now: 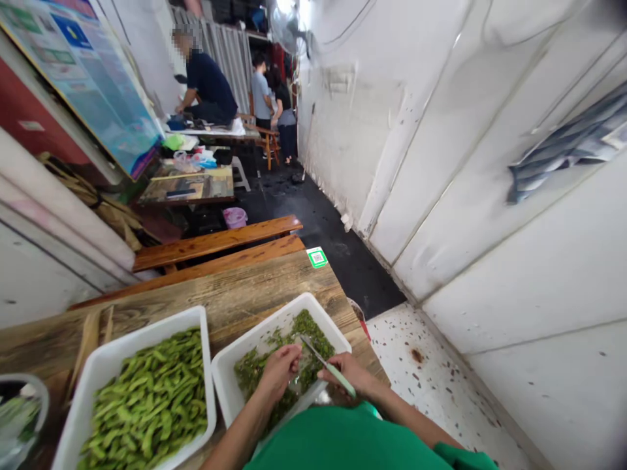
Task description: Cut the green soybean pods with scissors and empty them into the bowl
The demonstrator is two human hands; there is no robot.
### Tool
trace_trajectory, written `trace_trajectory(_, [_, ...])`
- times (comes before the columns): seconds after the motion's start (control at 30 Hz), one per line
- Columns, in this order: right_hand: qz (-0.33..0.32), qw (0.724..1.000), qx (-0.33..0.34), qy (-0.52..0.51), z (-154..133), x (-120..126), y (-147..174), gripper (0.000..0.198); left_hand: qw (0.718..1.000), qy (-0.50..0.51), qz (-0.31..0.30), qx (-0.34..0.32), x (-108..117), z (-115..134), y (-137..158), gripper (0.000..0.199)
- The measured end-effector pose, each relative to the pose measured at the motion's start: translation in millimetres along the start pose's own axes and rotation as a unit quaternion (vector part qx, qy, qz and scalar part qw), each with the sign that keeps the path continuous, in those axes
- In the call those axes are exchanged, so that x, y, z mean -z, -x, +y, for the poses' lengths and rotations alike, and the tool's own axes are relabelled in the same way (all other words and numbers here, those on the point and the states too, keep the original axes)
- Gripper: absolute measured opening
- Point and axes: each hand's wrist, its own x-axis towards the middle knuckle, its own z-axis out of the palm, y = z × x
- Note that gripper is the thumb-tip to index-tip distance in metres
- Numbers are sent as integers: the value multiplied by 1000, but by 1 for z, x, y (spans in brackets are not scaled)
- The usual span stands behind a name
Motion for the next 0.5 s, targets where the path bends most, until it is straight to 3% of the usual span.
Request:
trace_trajectory(0.13, [26,999,24,11,13,3,-10,34,982,-151,66,-87,6,0,-3,33])
trace_trajectory(0.23, [31,999,35,13,20,3,-14,30,954,-267,36,-131,12,0,-6,26])
trace_trajectory(0.37, [53,998,43,-13,18,-2,-14,26,885,-435,-20,-162,17,-1,-12,14])
trace_trajectory(0.43, [50,997,35,-37,14,-7,-12,24,860,-480,-18,-175,16,-3,-15,9])
trace_trajectory(0.5, [56,997,34,-50,10,-12,-13,21,853,-491,-28,-173,13,-6,-17,9])
